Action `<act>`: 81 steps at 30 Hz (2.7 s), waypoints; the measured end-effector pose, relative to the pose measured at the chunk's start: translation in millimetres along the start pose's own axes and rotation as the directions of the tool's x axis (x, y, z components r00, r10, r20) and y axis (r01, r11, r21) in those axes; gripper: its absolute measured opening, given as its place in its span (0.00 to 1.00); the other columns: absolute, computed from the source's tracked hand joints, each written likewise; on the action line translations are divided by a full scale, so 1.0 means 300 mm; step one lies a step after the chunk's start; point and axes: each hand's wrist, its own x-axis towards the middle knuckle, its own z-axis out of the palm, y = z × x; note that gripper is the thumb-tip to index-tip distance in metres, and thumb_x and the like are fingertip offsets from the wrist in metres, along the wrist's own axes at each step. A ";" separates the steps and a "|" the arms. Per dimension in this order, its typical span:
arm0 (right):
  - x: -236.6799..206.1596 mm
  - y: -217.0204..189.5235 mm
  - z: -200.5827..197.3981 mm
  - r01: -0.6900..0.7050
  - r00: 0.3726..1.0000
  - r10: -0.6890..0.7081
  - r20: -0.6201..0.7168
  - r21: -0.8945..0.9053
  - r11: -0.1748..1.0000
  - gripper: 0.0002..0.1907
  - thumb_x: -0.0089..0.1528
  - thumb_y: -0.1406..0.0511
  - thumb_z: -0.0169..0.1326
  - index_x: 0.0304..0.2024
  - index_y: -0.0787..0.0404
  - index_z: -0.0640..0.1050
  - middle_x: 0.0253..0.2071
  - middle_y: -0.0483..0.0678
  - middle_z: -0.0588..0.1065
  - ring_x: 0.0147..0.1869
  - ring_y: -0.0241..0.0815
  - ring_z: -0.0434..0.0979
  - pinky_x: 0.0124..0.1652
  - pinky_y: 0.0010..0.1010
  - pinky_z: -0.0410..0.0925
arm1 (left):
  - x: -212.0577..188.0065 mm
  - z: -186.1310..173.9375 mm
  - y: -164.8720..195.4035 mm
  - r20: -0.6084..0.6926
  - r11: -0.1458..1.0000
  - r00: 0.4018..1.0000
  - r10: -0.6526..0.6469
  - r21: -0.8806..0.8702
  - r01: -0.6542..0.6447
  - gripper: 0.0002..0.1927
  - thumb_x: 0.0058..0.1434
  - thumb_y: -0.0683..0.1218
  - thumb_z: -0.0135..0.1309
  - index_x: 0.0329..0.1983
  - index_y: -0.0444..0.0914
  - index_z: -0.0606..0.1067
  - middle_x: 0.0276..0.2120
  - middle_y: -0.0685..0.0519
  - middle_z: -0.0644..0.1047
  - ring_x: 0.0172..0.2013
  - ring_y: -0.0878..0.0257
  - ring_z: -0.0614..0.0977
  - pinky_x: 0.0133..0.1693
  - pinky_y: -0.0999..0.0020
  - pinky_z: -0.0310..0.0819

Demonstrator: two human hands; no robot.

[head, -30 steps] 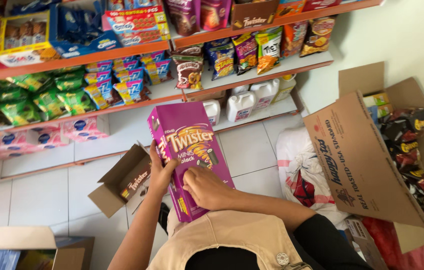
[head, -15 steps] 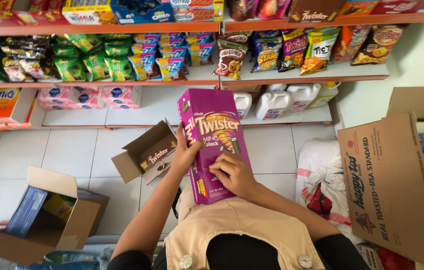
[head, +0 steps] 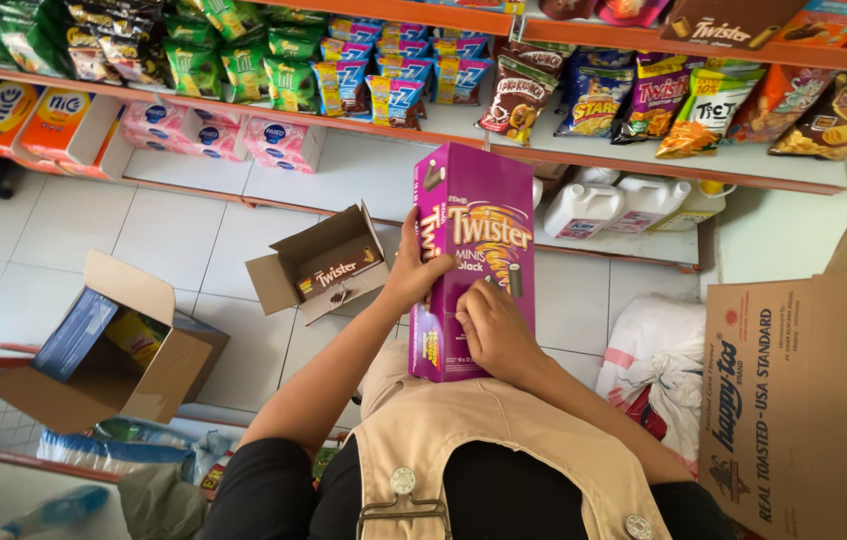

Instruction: The person unpacks snack items from a cardboard box and places them into a red plastic bag. They then walk to a shelf, pick up a yellow snack pack, inspect it, and return it to the box. Finally, they open a purple Twister box, remove several small snack packs, and place them into the cardboard box.

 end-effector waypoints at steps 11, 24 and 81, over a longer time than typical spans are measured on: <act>-0.011 0.008 0.011 -0.071 0.995 0.079 0.068 -0.112 0.991 0.06 0.63 0.68 0.48 0.37 0.66 0.68 0.36 0.58 0.67 0.42 0.60 0.70 0.43 0.50 0.63 | 0.018 0.022 -0.001 -0.012 0.984 0.994 0.107 0.143 -0.104 0.60 0.47 0.47 0.66 0.76 0.27 0.44 0.62 0.36 0.68 0.61 0.51 0.74 0.62 0.60 0.67; -0.025 0.011 0.007 0.079 0.976 -0.057 -0.210 0.097 0.992 0.05 0.59 0.70 0.63 0.38 0.64 0.81 0.35 0.49 0.77 0.38 0.46 0.78 0.39 0.33 0.70 | 0.022 -0.010 -0.027 -0.099 0.984 0.992 0.072 0.169 -0.054 0.59 0.44 0.51 0.65 0.74 0.26 0.48 0.59 0.34 0.72 0.58 0.49 0.77 0.60 0.59 0.69; 0.272 0.071 -0.202 0.144 0.963 -0.179 -0.201 -0.175 0.974 0.18 0.63 0.69 0.63 0.56 0.63 0.81 0.48 0.51 0.72 0.54 0.51 0.72 0.53 0.39 0.68 | -0.014 -0.013 0.082 0.097 0.936 0.969 0.226 0.252 -0.244 0.60 0.50 0.52 0.63 0.79 0.34 0.42 0.69 0.31 0.60 0.70 0.39 0.63 0.69 0.50 0.55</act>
